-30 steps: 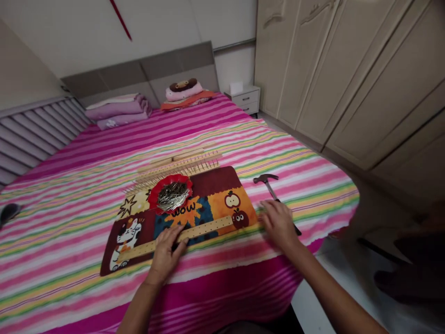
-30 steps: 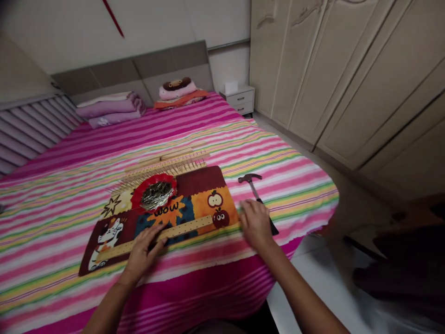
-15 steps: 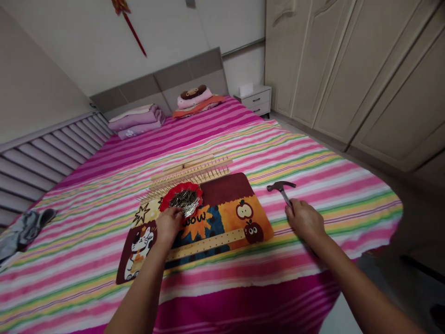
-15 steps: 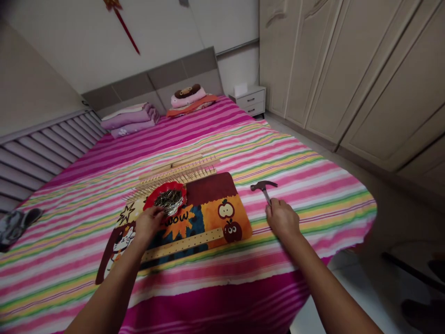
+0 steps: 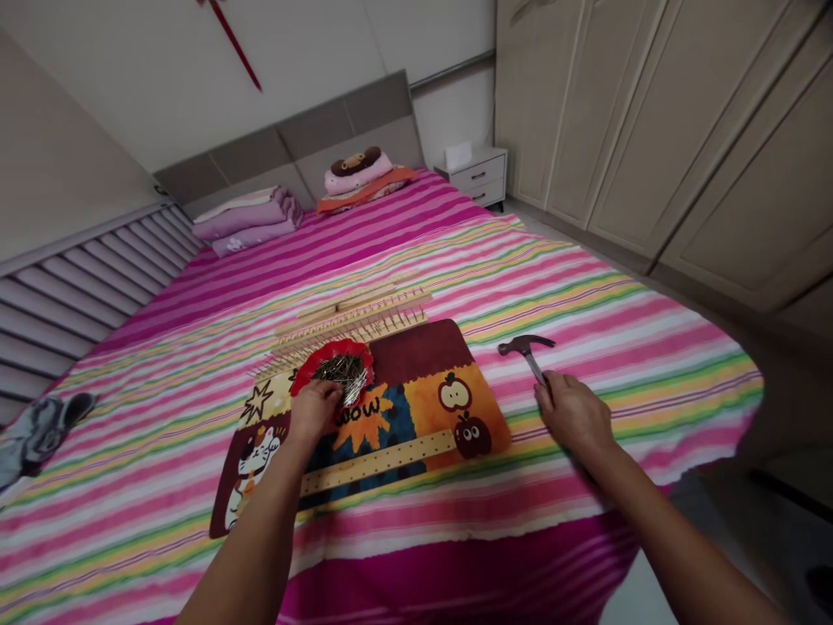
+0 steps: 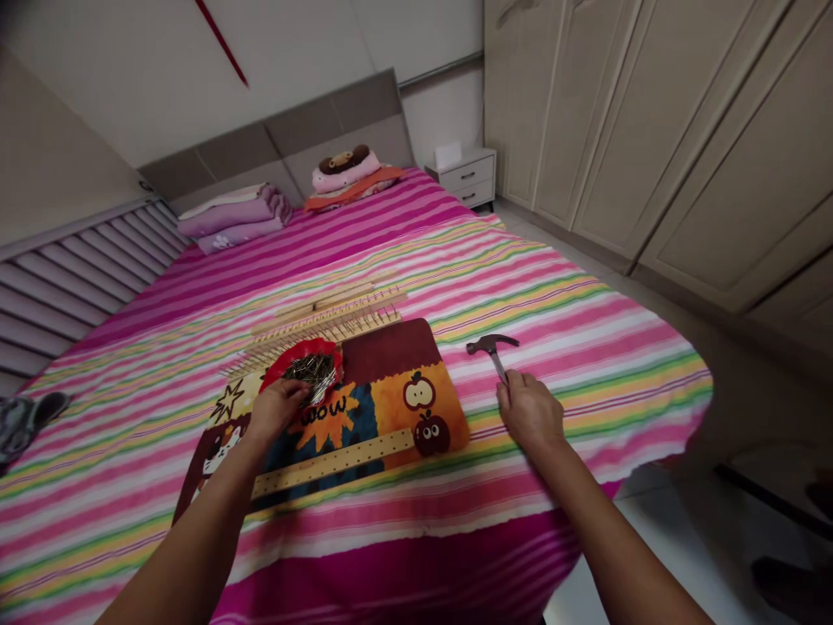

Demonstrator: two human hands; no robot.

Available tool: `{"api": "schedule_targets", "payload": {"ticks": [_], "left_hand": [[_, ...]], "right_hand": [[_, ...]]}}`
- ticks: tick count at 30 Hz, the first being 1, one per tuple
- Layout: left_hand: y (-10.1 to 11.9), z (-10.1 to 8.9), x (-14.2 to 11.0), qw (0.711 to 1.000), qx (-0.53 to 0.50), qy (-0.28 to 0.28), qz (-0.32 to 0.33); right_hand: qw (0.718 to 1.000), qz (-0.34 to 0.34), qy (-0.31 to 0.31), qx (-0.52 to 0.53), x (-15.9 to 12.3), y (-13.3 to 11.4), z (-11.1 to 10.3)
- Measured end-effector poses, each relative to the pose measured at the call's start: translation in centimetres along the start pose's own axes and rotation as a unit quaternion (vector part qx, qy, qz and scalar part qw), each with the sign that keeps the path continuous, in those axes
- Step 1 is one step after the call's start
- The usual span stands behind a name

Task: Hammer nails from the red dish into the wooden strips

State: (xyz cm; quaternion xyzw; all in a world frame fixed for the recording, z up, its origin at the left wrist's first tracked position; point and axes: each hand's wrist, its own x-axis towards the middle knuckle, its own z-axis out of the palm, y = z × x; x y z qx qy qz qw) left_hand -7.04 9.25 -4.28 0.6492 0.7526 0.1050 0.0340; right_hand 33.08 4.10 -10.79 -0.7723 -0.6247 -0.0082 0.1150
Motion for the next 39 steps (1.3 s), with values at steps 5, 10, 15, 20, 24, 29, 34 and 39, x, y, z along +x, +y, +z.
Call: {"api": "schedule_targets", "payload": {"ticks": [5,10,15,20,24,29,34,39], "left_hand": [[-0.8,-0.4,-0.3,0.979,-0.19,0.006,-0.076],[-1.7,-1.5,-0.5,0.94,-0.323,0.043,-0.105],[-1.3,-2.7,-1.4,0.908,-0.396,0.062,-0.123],[0.3,-2.9,-3.7,0.823,-0.54,0.035,-0.171],[2.2,-2.8,-6.7,0.807,-0.565,-0.021,-0.172],[5.1,-2.0,-10.3,0.76,-0.611,-0.057,-0.214],[6.7,-1.0,-12.0,0.729,-0.637,-0.086,-0.236],[7.6,-0.5,-12.7,0.73,-0.628,-0.137,-0.232]], "right_hand": [[1.0,-0.002,0.003,0.008,-0.1,0.0,-0.1],[1.0,-0.001,0.004,0.012,-0.1,0.0,-0.2],[1.0,0.001,0.003,0.017,-0.1,-0.1,-0.2],[1.0,0.006,-0.007,0.021,-0.3,-0.1,-0.3],[1.0,0.012,-0.018,0.022,-0.2,-0.1,-0.4],[0.998,0.026,-0.05,0.029,0.6,0.2,-1.0],[0.995,0.034,-0.082,0.055,0.1,-0.1,-1.3],[0.993,0.047,-0.08,0.071,-1.4,-0.7,-1.0]]}}
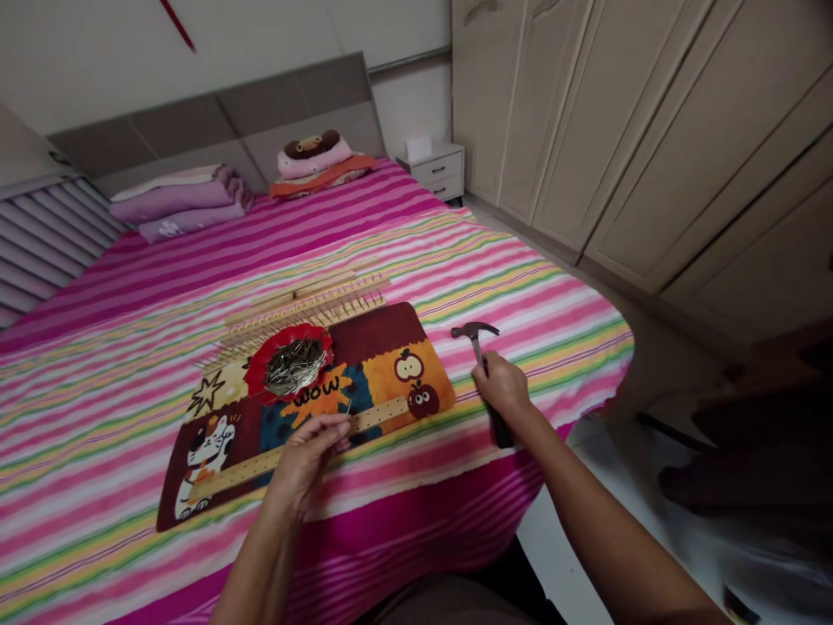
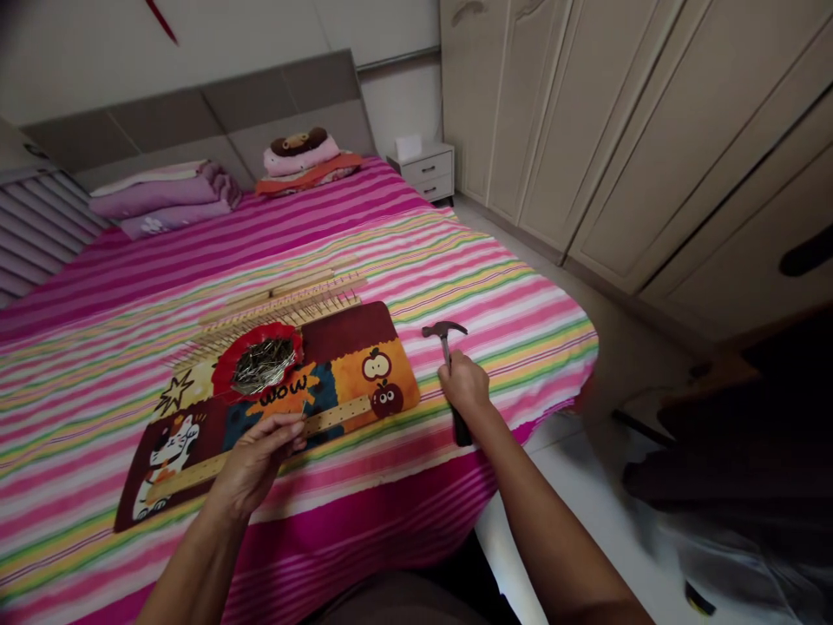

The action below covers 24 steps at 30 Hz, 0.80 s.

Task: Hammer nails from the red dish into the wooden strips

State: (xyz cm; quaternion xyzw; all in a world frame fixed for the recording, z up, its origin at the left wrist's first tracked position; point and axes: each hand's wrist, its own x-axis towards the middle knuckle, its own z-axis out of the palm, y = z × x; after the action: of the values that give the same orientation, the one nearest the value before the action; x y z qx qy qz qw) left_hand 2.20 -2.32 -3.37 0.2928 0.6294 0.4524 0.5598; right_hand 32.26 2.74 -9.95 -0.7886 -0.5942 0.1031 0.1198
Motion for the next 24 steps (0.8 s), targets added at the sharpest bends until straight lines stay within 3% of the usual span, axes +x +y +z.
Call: {"api": "schedule_targets", "payload": {"ticks": [6,10,17,24], "left_hand": [[-0.2,1.3,-0.6,1.0,-0.015,-0.019,0.001],[-0.2,2.0,-0.3,1.0,0.002,-0.003,0.025],[-0.2,4.5,0.9,0.997,0.024,-0.018,0.075],[-1.5,6.8,2.6,0.992,0.064,-0.038,0.106]], "right_hand": [[1.0,0.006,-0.003,0.019,0.0,0.0,0.1],[0.999,0.01,-0.003,0.035,0.0,0.0,0.2],[0.996,0.047,-0.033,0.063,1.1,0.5,-0.2],[0.994,0.053,-0.055,0.084,0.6,0.9,0.3]]}}
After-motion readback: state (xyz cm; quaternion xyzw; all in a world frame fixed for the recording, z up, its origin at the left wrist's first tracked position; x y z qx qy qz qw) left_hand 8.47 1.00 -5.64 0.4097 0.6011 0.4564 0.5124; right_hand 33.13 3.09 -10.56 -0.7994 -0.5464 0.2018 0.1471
